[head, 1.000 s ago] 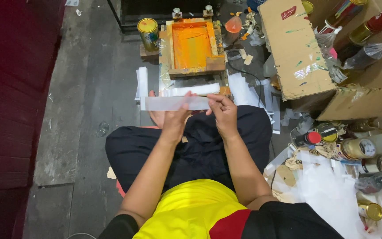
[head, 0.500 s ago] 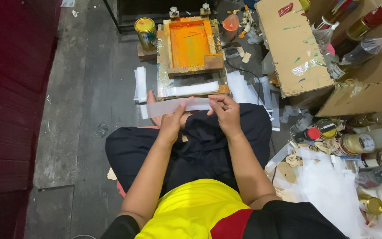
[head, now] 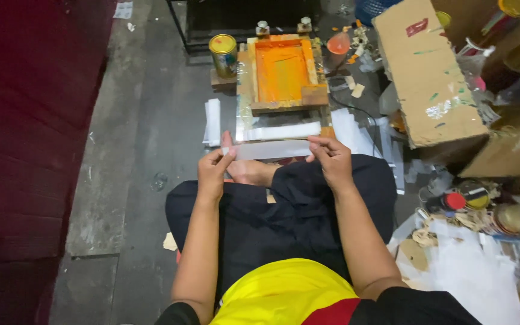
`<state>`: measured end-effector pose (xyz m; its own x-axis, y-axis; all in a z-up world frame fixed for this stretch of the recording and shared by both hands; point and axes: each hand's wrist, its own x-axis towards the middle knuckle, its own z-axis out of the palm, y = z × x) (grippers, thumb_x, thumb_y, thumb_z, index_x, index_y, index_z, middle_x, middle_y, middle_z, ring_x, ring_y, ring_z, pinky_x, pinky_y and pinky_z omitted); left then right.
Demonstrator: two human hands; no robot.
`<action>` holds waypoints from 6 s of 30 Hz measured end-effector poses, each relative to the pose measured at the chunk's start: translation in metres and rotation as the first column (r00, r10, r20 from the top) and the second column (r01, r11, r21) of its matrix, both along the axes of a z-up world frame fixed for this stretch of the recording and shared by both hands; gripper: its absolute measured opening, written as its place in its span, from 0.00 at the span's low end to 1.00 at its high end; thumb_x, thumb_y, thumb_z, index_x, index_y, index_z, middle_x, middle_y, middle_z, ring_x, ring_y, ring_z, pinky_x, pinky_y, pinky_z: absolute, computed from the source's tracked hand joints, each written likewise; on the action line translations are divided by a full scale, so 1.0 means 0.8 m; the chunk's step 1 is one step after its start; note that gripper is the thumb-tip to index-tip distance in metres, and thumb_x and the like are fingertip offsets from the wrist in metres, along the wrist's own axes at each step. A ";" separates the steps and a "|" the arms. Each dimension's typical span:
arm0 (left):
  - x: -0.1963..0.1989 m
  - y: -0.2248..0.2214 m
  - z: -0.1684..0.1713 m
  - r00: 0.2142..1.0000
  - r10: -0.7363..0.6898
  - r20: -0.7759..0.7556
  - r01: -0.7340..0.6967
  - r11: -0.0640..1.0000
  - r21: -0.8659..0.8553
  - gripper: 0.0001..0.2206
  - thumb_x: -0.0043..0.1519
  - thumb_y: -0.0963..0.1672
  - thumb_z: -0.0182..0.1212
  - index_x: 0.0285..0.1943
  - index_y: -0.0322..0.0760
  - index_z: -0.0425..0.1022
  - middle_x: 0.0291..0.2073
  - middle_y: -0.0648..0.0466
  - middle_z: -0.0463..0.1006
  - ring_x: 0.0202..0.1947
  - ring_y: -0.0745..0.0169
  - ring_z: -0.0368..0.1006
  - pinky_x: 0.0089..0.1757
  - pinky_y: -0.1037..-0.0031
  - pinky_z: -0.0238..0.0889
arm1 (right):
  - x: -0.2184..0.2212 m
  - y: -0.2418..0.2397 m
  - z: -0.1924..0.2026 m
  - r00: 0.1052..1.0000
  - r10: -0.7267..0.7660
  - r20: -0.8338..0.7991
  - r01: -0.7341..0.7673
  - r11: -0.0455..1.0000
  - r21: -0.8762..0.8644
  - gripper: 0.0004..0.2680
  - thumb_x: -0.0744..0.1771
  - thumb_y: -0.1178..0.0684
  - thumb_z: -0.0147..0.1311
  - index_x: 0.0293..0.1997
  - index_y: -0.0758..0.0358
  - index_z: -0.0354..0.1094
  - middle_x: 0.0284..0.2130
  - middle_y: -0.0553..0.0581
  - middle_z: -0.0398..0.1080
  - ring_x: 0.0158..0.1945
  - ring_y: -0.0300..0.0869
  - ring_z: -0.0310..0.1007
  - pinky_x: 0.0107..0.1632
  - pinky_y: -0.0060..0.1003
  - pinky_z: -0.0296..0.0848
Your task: Manually screen printing orange ink onto small white rectangular strips of material.
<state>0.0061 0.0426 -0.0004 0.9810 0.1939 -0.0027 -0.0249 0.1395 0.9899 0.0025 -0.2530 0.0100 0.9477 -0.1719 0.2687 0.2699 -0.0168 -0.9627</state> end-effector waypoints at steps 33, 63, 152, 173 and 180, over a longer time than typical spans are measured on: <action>0.211 0.141 -0.298 0.974 0.171 -0.147 -0.039 0.770 0.636 0.12 0.55 0.42 0.63 0.47 0.42 0.83 0.33 0.51 0.83 0.32 0.52 0.77 0.40 0.67 0.70 | 0.453 0.320 -0.202 0.989 0.121 -0.083 -0.139 0.602 -0.786 0.06 0.62 0.60 0.52 0.36 0.56 0.76 0.28 0.52 0.77 0.30 0.49 0.75 0.37 0.42 0.73; 0.256 0.099 -0.353 0.928 -0.087 -0.363 0.374 0.228 0.899 0.30 0.53 0.47 0.67 0.68 0.64 0.69 0.79 0.44 0.30 0.62 0.37 0.53 0.56 0.51 0.52 | 0.502 0.379 -0.328 0.913 0.045 -0.406 -0.402 -0.073 -0.912 0.26 0.63 0.26 0.53 0.70 0.28 0.58 0.76 0.62 0.38 0.58 0.61 0.70 0.52 0.53 0.71; 0.251 -0.068 -0.231 0.942 -0.259 -0.215 0.211 -0.043 0.977 0.14 0.56 0.38 0.61 0.52 0.36 0.74 0.45 0.39 0.73 0.43 0.34 0.75 0.41 0.50 0.68 | 0.239 -0.121 -0.161 0.901 0.029 -0.432 -0.422 0.288 -0.860 0.27 0.60 0.52 0.68 0.68 0.47 0.66 0.56 0.61 0.68 0.61 0.60 0.70 0.60 0.56 0.74; 0.228 -0.111 -0.122 0.857 -0.287 -0.428 0.472 0.105 0.875 0.28 0.57 0.48 0.71 0.67 0.46 0.69 0.57 0.42 0.74 0.58 0.34 0.72 0.56 0.47 0.68 | 0.254 -0.123 -0.141 0.868 0.001 -0.497 -0.483 0.236 -0.843 0.23 0.60 0.54 0.67 0.64 0.50 0.71 0.48 0.62 0.72 0.54 0.60 0.75 0.55 0.57 0.76; 0.273 -0.110 -0.179 0.844 -0.297 -0.447 0.430 -0.123 0.894 0.27 0.52 0.51 0.74 0.61 0.45 0.75 0.48 0.45 0.79 0.50 0.39 0.79 0.50 0.53 0.73 | 0.243 -0.116 -0.135 0.885 -0.054 -0.462 -0.440 0.226 -0.869 0.26 0.61 0.58 0.64 0.69 0.52 0.66 0.47 0.65 0.75 0.52 0.61 0.77 0.53 0.57 0.76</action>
<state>0.2249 -0.0457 -0.1439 0.9122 -0.3124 -0.2652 -0.2781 -0.9472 0.1593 0.1970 -0.3457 -0.0982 0.9552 0.1715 -0.2411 0.1008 -0.9547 -0.2799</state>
